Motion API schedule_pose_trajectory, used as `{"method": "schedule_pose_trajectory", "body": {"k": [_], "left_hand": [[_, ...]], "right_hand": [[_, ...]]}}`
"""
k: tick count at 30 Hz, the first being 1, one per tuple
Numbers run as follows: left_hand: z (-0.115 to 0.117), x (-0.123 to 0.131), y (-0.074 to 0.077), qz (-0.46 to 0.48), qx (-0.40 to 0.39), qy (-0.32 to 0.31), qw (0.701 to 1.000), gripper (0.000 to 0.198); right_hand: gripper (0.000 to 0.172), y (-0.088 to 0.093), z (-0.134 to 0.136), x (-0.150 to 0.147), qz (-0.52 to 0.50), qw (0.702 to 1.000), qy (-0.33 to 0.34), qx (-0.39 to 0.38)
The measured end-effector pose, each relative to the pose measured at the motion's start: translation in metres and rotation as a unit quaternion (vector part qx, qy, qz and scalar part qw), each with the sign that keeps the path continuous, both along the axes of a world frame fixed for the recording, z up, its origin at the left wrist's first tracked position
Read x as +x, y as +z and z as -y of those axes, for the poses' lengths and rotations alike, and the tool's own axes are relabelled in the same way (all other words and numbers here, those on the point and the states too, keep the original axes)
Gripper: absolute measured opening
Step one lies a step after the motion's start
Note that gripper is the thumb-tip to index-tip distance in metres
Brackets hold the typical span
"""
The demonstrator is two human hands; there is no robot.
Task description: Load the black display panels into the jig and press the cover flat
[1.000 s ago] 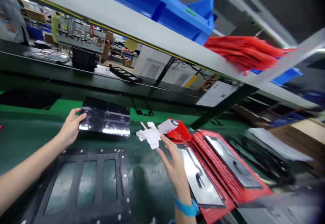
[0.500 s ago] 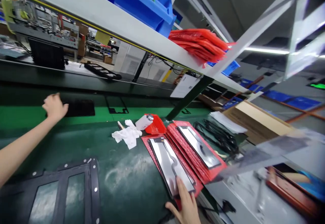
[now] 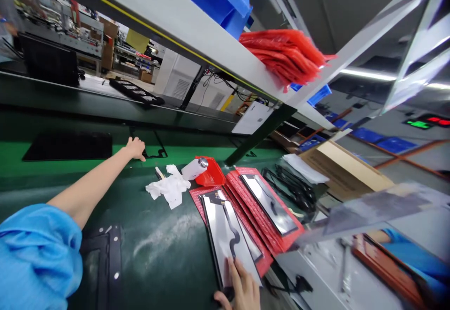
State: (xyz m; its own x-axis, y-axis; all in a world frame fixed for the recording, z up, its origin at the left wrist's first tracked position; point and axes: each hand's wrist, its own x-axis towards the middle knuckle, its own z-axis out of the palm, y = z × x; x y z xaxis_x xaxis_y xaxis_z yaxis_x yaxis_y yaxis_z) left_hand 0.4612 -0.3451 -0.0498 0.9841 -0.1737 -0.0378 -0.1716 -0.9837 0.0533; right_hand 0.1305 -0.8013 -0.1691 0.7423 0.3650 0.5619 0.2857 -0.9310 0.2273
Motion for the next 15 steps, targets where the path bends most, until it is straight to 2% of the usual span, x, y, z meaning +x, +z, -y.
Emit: {"method": "schedule_pose_trajectory", "body": {"k": [4, 9, 12, 15], "left_hand": [[-0.010, 0.002, 0.015, -0.053, 0.029, -0.023, 0.998, 0.039], [-0.034, -0.024, 0.047, -0.039, 0.019, -0.065, 0.997, 0.043], [-0.058, -0.058, 0.062, -0.016, -0.009, -0.101, 0.995, 0.046], [-0.098, -0.119, 0.058, 0.023, -0.045, -0.100, 0.994, 0.048]], "right_hand": [[0.090, 0.010, -0.009, -0.012, -0.040, 0.999, -0.020, 0.007], [0.087, 0.016, -0.005, -0.029, -0.071, 0.997, 0.008, 0.010], [0.089, 0.021, -0.005, -0.031, -0.087, 0.995, 0.004, 0.041], [0.076, 0.025, -0.007, -0.027, -0.118, 0.991, 0.013, 0.058]]}}
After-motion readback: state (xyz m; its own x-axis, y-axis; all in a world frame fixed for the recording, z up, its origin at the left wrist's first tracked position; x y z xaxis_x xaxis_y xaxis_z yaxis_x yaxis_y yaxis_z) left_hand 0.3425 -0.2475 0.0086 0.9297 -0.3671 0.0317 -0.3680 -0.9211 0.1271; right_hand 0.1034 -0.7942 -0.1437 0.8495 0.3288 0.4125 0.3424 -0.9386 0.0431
